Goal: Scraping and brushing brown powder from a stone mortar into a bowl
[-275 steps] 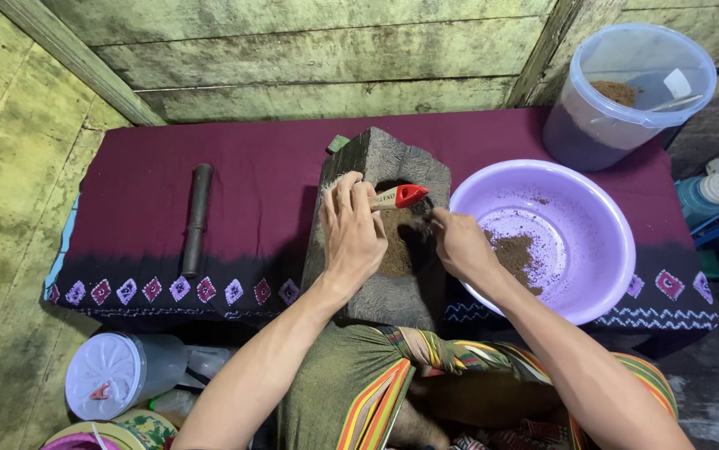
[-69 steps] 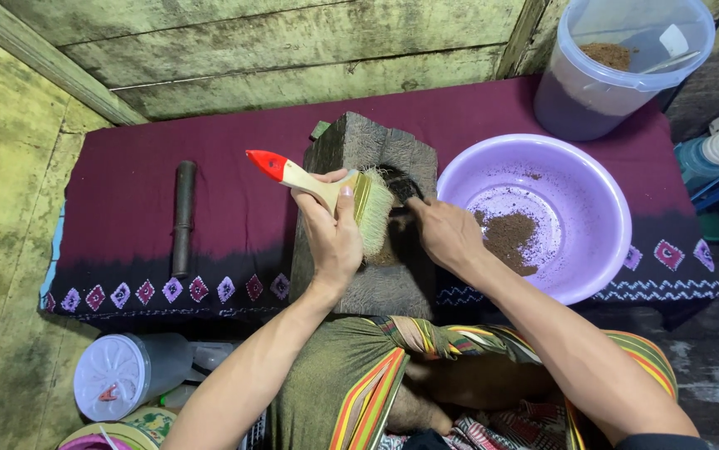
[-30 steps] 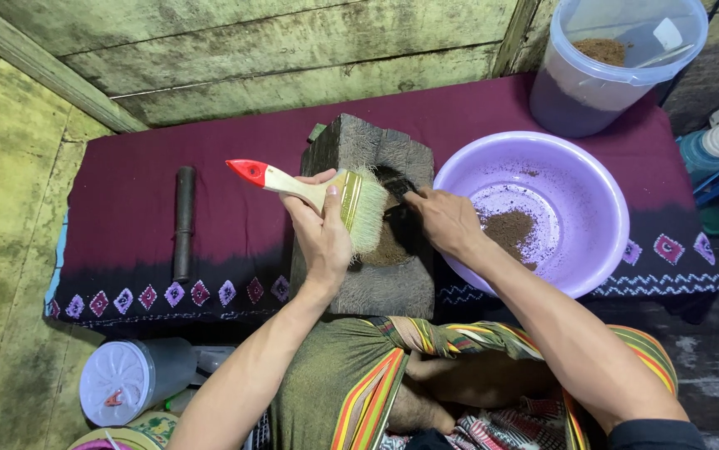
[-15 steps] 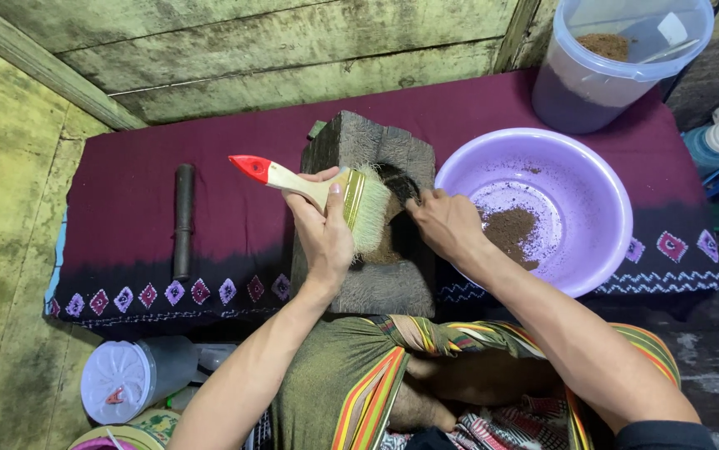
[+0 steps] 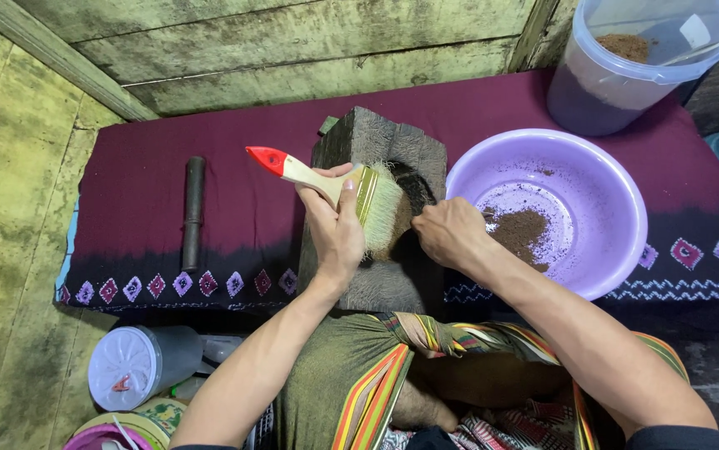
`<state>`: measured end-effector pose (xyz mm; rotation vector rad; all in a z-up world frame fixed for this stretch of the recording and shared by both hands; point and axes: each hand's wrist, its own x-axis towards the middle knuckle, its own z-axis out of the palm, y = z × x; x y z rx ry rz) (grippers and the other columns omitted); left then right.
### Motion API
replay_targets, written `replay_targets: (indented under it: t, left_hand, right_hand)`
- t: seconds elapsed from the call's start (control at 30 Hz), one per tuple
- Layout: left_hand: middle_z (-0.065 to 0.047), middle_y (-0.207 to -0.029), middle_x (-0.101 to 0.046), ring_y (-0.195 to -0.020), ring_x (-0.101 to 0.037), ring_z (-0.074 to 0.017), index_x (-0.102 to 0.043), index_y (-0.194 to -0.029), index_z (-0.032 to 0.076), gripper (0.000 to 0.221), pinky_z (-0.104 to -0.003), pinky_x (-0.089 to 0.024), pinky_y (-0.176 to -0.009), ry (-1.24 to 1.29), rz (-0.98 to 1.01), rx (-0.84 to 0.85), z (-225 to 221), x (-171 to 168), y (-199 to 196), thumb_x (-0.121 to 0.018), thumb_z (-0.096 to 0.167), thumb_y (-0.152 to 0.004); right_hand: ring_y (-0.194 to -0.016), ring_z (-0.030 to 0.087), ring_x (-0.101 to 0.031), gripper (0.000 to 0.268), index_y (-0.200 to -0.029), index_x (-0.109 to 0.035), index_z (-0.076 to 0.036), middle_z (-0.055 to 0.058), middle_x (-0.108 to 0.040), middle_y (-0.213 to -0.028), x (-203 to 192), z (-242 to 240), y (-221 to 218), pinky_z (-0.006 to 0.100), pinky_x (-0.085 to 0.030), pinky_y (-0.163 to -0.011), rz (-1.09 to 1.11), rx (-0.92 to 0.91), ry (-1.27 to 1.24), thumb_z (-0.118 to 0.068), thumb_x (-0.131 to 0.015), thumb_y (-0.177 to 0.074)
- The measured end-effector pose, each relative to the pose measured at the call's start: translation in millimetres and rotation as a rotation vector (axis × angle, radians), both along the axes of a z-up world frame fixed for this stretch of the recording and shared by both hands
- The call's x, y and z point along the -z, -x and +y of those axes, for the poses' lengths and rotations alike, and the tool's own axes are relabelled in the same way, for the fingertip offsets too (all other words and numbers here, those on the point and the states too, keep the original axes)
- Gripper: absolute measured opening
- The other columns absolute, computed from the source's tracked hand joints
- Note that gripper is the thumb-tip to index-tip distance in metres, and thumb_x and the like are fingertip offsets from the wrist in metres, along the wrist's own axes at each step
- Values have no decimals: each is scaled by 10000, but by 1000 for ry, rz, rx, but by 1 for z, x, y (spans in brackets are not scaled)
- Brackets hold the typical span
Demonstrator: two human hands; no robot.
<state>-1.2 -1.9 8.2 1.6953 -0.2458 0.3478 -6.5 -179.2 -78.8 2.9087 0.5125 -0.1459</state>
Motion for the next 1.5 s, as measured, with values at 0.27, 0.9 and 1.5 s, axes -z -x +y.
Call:
replay_targets:
  t: [0.27,0.9,1.5]
  left_hand:
    - [-187,-1167,-590,-1189,-592,-336,-359,-1154,50,209,-495,-405,-1031,-8,-6,7,1,2,2,-508,146,-1043]
    - [-155,-1138,-657,-1193,-584,-271,-436,-1137,58,220,-461,-384,-1064,90,101,152,1,-10,6,-586,89,-979]
    - [-124,-1120,-752,-1136,-699,-251,-690,-1164,139,436,-767,120,-1118,-1141,-53,561,7,5,0,-560,509,-973]
  right_hand:
    - [-741,335,-778,301,-739,-793,-79,161,-764,-728,-6,2,-2,432,-594,-608,159,55,-126,-132,-514,-837]
    - [-1094,464,-711,418,-1128,-704,106,324,-738,-1089,0,-2,-19,573,-564,-930,632,135,-485,-264,-634,-945]
    - [-1134,412,-696,445,-1080,-764,-52,224,-752,-1150,-20,-89,-29,578,-476,-1036,458,424,-782,-424,-536,-991]
